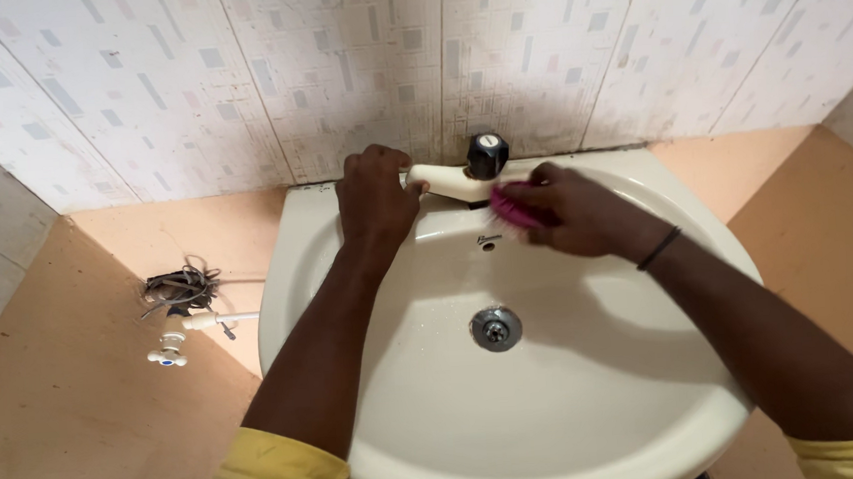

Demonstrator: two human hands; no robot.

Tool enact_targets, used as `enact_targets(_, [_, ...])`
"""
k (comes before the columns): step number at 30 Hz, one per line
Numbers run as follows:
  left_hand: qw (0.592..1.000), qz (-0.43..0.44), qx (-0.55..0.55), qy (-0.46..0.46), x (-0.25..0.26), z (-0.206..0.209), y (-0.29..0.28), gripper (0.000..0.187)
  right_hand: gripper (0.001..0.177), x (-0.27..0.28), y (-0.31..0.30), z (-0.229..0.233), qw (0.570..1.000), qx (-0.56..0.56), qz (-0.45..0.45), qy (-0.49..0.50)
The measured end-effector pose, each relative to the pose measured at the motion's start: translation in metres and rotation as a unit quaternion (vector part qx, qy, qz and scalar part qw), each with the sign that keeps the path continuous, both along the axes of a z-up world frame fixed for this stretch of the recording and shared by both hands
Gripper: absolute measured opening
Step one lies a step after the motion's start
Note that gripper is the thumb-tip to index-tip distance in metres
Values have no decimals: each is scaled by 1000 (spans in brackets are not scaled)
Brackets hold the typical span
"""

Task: The person scrubs a white bathroom sink using a pink scrubbing brush. They repeatedly wet the brush under the running tap and scrub the basin and the area around the faucet.

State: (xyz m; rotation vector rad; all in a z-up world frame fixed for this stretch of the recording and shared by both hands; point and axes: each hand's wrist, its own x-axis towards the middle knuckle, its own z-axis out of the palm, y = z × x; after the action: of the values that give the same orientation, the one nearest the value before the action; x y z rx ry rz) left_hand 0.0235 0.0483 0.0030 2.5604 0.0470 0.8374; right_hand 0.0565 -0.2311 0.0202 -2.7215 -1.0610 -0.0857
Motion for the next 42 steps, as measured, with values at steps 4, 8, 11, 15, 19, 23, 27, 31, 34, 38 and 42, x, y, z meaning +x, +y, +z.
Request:
enact_targets(4, [997,-42,-57,-15,-3,-1,-1,33,69,17,-6,-2,999,10,4,36])
enact_targets(8, [988,-96,-80,-89,-3,-6,-8,29,73,32,-34,-4,999,37,13,30])
enact_targets(11, [984,-114,-74,-117,-3,-4,-12,22,76,17,-11,-9,990,64,129,-2])
enact_targets(15, [982,-114,-63,-136,-2,-7,-16,17,65,-20,39,-19,958,84,231,-150])
enact_targets(19, [980,-114,-65,-146,-4,-8,-12,19,73,-13,31,-5,971,55,217,-80])
enact_targets(23, [982,-121,-78,-122,-4,-5,-3,20,74,-1,-7,11,999,9,44,16])
enact_targets(27, [980,-121,-118,-106,2,-8,1,14,83,-2,-8,14,1000,-16,-12,8])
enact_targets(31, [979,-140,-91,-113,6,-13,-5,15,70,-32,31,-15,980,34,117,-157])
enact_targets(34, [977,-159,-85,-113,4,-14,-6,19,63,-52,64,-36,934,70,191,-294])
enact_targets(38, [975,-170,-93,-110,0,-10,-6,21,57,-60,72,-37,904,64,223,-360])
enact_targets(42, [972,-179,-76,-135,-2,-7,-7,23,66,-42,50,-17,975,51,140,-162])
